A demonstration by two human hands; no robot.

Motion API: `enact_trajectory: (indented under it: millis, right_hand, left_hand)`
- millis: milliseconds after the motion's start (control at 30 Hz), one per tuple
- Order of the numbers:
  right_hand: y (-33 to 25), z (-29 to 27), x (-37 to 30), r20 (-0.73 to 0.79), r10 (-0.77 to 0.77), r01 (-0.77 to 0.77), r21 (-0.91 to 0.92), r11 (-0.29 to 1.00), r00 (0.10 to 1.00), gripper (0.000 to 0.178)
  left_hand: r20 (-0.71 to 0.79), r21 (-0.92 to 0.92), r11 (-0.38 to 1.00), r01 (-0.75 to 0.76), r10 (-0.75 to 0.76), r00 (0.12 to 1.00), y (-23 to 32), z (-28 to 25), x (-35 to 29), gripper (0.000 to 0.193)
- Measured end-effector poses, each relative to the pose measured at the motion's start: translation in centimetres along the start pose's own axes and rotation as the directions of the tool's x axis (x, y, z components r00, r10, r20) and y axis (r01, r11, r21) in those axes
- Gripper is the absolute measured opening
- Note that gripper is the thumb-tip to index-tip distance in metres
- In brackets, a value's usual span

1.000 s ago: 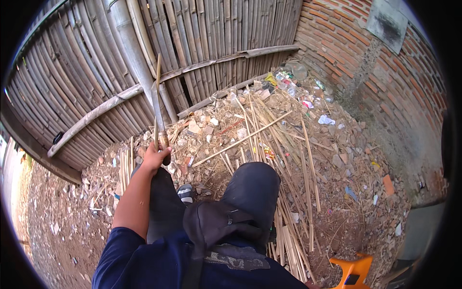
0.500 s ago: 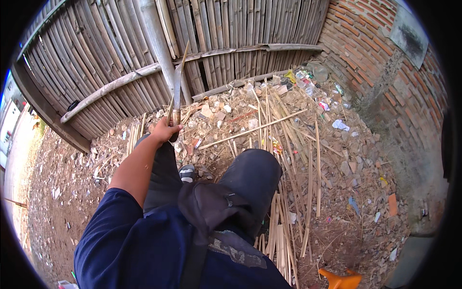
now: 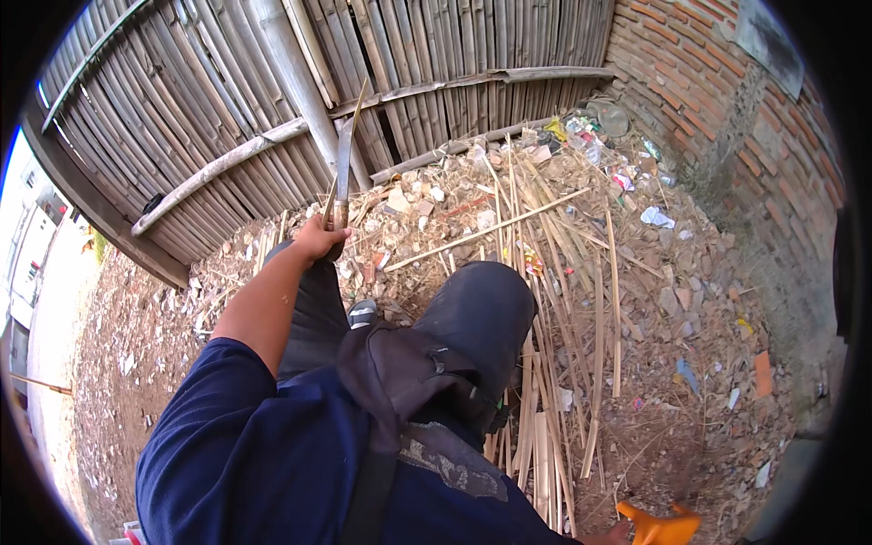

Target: The person shaves a thin strip of bamboo using a machete, moving the blade along the length of the wood while holding it by hand.

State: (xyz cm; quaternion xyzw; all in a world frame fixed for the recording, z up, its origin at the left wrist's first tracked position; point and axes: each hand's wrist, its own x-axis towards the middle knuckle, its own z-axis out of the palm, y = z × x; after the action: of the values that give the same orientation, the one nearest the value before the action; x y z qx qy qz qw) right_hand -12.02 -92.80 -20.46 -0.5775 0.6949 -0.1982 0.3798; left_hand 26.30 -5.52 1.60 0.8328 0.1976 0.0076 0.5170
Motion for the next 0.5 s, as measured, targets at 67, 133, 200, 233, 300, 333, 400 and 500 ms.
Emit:
enact_trajectory:
  millis: [67,133,200,233,300,333,400,500]
  right_hand:
    - [0.2,-0.2,0.5,-0.005,0.003,-0.003,-0.001,1.0,1.0,0.036]
    - [0.2,-0.1,0.6,0.0,0.001,-0.001,-0.001,1.0,1.0,0.036]
    - [0.2,0.1,0.7,-0.009,0.004,-0.004,-0.005,1.0,1.0,0.036]
    - [0.1,0.1,0.7,-0.008,0.004,-0.004,-0.003,1.0,1.0,0.036]
    - [0.3,0.0,0.6,-0.006,0.006,-0.006,-0.005,1.0,1.0,0.036]
    - [0.3,-0.1,0.6,-0.01,0.003,-0.004,-0.008,1.0,1.0,0.036]
    - [0.4,-0.3,0.7,-0.013,0.008,-0.008,-0.009,1.0,1.0,0.036]
    - [0.5,-0.3,0.9,-0.009,0.008,-0.008,-0.016,1.0,1.0,0.036]
  left_hand:
    - [-0.024,0.011,1.0,0.002,-0.002,1.0,0.4,0.4,-0.2,0.035]
    - [-0.063,0.022,1.0,-0.012,0.013,0.998,0.4,0.5,-0.6,0.033]
    - [-0.035,0.026,1.0,-0.012,0.013,0.999,0.5,0.2,-0.8,0.03]
    - [-0.036,0.021,1.0,-0.014,0.014,0.999,0.5,0.1,-0.9,0.029]
    - [-0.04,0.016,1.0,-0.019,0.02,0.999,0.6,0.1,-1.2,0.027]
    - [-0.043,0.016,1.0,-0.023,0.024,0.999,0.8,0.2,-1.3,0.026]
    - [-0.05,0.014,1.0,-0.024,0.025,0.998,1.1,0.4,-1.6,0.024]
    - [-0.045,0.009,1.0,-0.007,0.008,0.999,1.4,0.4,-1.9,0.024]
